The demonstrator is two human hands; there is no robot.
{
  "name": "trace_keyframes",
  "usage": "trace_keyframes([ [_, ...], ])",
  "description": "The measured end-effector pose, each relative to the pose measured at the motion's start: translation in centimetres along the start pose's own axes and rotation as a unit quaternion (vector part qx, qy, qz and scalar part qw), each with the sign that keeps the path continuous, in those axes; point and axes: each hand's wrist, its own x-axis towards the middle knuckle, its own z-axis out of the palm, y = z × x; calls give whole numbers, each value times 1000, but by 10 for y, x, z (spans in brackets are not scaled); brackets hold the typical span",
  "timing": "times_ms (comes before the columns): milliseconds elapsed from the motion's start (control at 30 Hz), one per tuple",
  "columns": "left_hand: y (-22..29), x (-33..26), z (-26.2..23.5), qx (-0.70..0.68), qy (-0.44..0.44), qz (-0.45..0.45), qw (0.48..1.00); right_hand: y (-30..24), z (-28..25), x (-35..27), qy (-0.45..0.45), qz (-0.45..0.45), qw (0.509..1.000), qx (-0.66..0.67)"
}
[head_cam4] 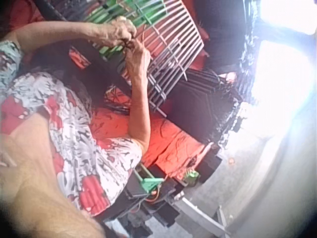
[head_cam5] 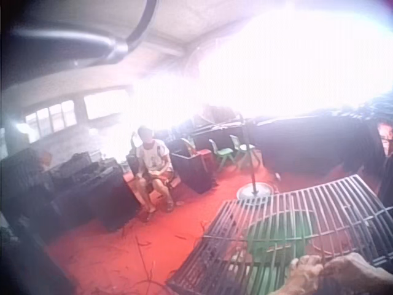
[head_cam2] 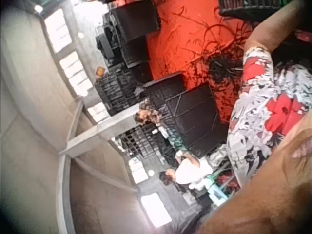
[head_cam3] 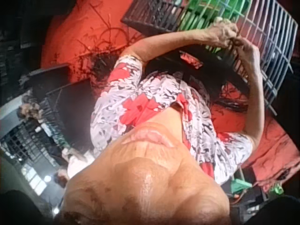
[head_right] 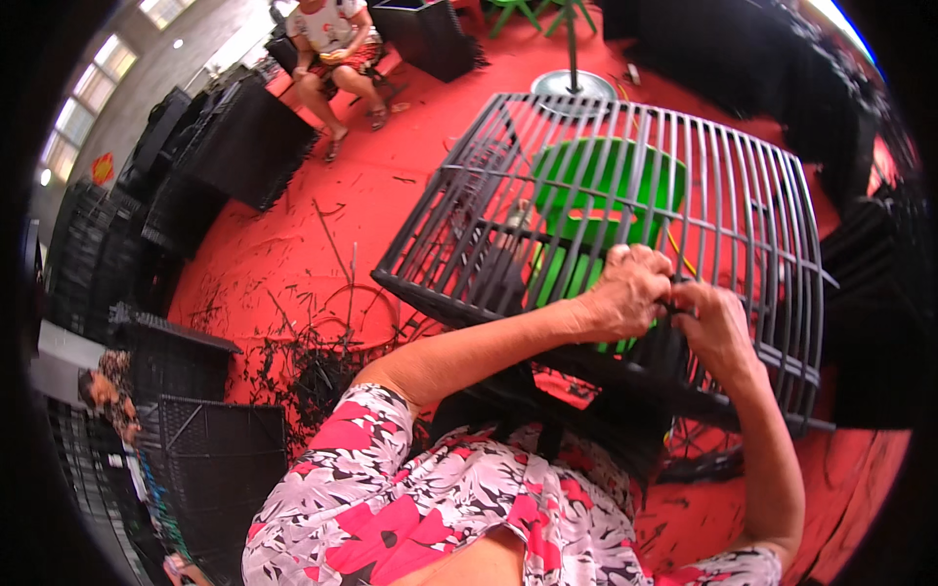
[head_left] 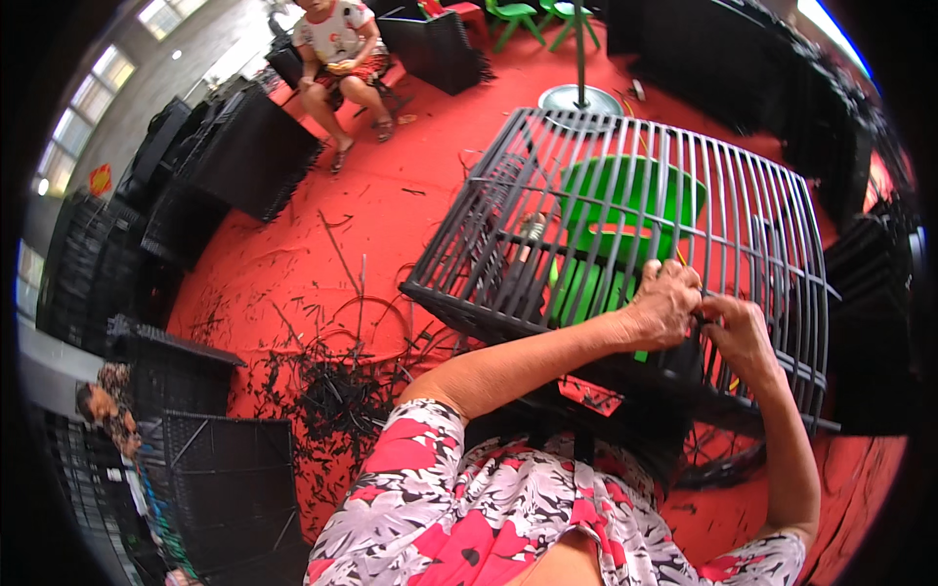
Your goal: The person weaves a black synthetic wicker strip through the metal bars of a chair frame by hand. They wrap the strip around the frame, pulling it tight and securing it to create the woven pattern of the furniture.
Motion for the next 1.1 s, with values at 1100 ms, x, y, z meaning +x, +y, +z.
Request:
trace_keyframes([
  [1100,-25,2,-15,-19,-20,-18,999,-2,-15,6,64,117,980,151],
])
